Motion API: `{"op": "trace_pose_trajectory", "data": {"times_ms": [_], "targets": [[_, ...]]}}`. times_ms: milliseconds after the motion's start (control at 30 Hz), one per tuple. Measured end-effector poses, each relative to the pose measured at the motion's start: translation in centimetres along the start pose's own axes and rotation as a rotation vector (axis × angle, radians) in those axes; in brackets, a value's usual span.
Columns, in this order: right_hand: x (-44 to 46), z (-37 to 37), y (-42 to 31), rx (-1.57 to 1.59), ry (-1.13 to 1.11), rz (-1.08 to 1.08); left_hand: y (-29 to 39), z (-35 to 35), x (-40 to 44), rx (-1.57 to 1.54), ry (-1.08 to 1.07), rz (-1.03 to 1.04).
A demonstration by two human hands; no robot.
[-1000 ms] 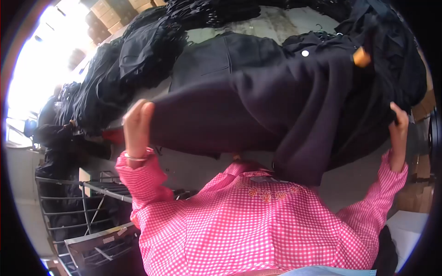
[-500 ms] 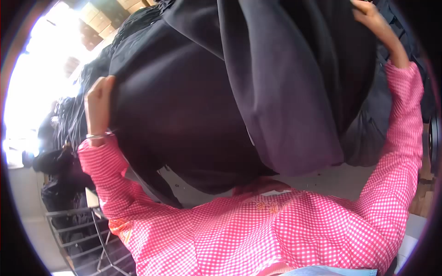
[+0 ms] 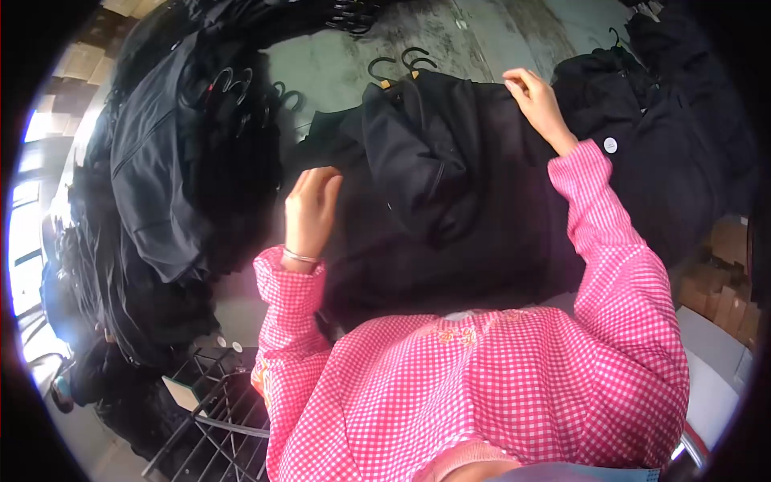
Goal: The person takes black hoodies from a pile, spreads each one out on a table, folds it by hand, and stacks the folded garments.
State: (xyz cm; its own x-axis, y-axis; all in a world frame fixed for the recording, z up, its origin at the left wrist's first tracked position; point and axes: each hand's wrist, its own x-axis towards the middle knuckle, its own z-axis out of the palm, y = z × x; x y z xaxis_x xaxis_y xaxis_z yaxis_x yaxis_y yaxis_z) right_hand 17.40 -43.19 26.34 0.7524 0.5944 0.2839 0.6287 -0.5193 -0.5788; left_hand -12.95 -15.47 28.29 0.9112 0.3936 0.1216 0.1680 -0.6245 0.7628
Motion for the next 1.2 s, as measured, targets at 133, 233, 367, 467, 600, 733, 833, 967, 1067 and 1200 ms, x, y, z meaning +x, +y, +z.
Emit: {"op": "trace_pose_trajectory", "data": {"times_ms": [133, 233, 367, 467, 600, 733, 833, 967, 1067, 1200], "targets": [[-3.1, -1.6, -8.7, 0.23, -0.328, 0.175, 3.5, 1.7, 2.8, -0.147, -0.039, 0.136], [-3.3, 0.5, -11.9, 0.256, -0.348, 0.003, 3.3, 4.3, 4.7, -0.056, 0.022, 0.289], [-1.0, 4.6, -12.7, 0.264, -0.302, -0.135, 3.7, 4.5, 2.7, -0.13, 0.052, 0.155], [-0.6, 6.1, -11.2, -0.057, -0.74, -0.031, 4.8, 4.0, 1.1, -0.26, 0.037, -0.053], [-0.4, 3.4, -11.2, 0.3, -0.743, 0.106, 6.5, 3.2, 1.1, -0.409, 0.07, -0.026], [-2.3, -0.4, -10.7, 0.509, -0.52, 0.201, 7.4, 4.7, 5.9, -0.303, -0.06, 0.054], [-7.9, -2.2, -9.6, 0.303, -0.574, 0.19, 4.7, 9.8, 8.5, 0.249, -0.349, 0.335], [-16.8, -0.8, -11.7, 0.179, -0.761, 0.391, 5.2, 12.2, 8.7, 0.466, -0.594, 0.403], [-18.5, 2.6, -11.6, 0.23, -0.565, 0.427, 7.4, 11.0, 9.8, 0.497, -1.019, 0.228], [-17.5, 1.1, -11.9, 0.451, -0.33, 0.351, 7.7, 8.0, 11.8, 0.469, -1.253, 0.149]]}}
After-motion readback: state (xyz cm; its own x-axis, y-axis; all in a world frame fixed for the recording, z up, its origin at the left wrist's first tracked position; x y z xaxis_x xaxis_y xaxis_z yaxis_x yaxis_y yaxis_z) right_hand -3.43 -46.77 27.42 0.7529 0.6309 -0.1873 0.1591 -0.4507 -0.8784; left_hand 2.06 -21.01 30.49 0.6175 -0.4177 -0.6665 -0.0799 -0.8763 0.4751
